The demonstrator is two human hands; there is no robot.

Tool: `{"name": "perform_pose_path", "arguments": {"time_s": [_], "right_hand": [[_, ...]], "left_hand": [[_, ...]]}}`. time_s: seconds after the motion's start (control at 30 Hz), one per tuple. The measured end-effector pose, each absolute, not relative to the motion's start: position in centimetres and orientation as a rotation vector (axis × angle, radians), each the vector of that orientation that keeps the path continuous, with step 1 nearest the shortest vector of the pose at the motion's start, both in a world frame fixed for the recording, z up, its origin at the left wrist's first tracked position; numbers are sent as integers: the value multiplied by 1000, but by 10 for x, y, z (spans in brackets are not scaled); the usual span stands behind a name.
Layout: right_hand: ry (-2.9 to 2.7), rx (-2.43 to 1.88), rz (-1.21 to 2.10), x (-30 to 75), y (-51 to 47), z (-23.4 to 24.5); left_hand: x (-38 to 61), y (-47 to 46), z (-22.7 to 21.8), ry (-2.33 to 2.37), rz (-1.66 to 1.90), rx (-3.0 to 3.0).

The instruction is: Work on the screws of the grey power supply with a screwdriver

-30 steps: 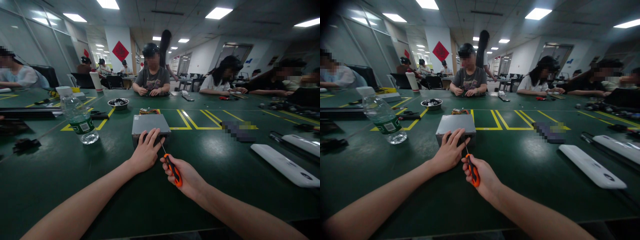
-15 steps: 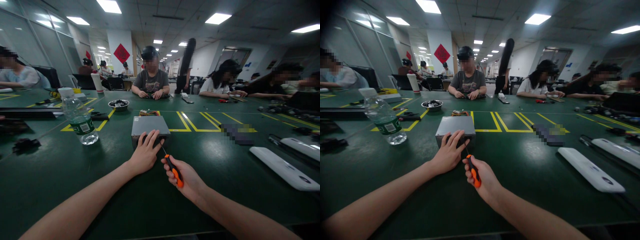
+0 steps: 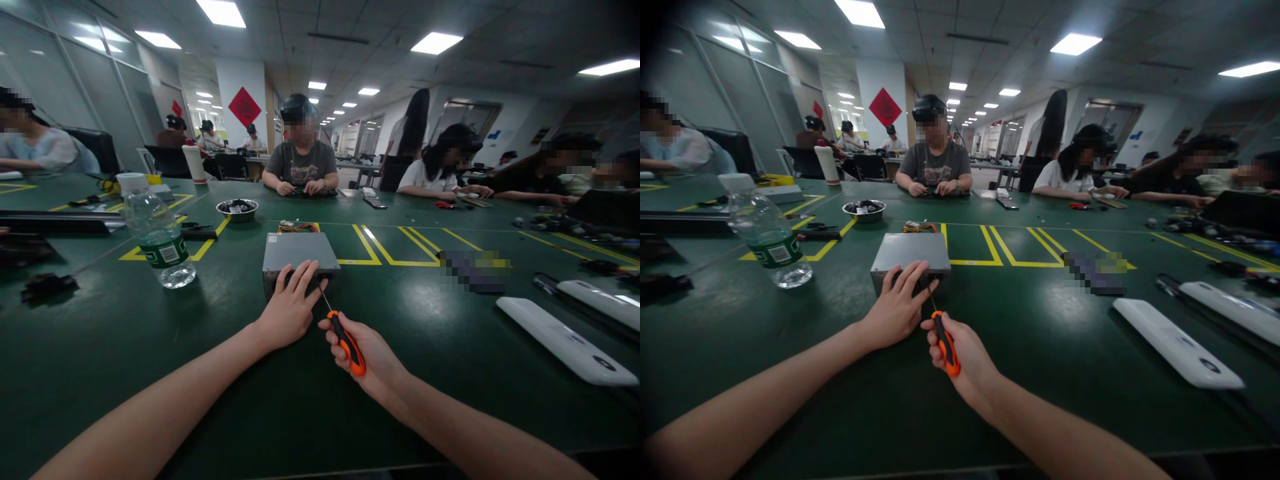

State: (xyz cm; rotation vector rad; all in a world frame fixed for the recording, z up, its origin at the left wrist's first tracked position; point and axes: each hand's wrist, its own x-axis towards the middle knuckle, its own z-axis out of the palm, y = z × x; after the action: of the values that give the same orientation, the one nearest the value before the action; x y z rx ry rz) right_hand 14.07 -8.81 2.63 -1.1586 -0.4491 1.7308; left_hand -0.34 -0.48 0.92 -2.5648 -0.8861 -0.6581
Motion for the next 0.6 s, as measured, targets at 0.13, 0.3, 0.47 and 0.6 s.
{"name": "perform_pose_path", "arguments": {"time_s": [0.13,0.3,0.47,0.6], "right_hand": [[-466,-1119,1681,140,-87,25],[-475,-1103,1674,142,-87,25],[-424,-1026,1778,145,-87,29],[-454,-1014,1776,147,-85,29]], "left_hand": [[-4,-6,10,-889,-641,-2576],[-3,-5,9,-891,-662,-2588],[-6,-4,10,-859,-699,-2621],[-9,1,11,-836,-743,-2633]]}}
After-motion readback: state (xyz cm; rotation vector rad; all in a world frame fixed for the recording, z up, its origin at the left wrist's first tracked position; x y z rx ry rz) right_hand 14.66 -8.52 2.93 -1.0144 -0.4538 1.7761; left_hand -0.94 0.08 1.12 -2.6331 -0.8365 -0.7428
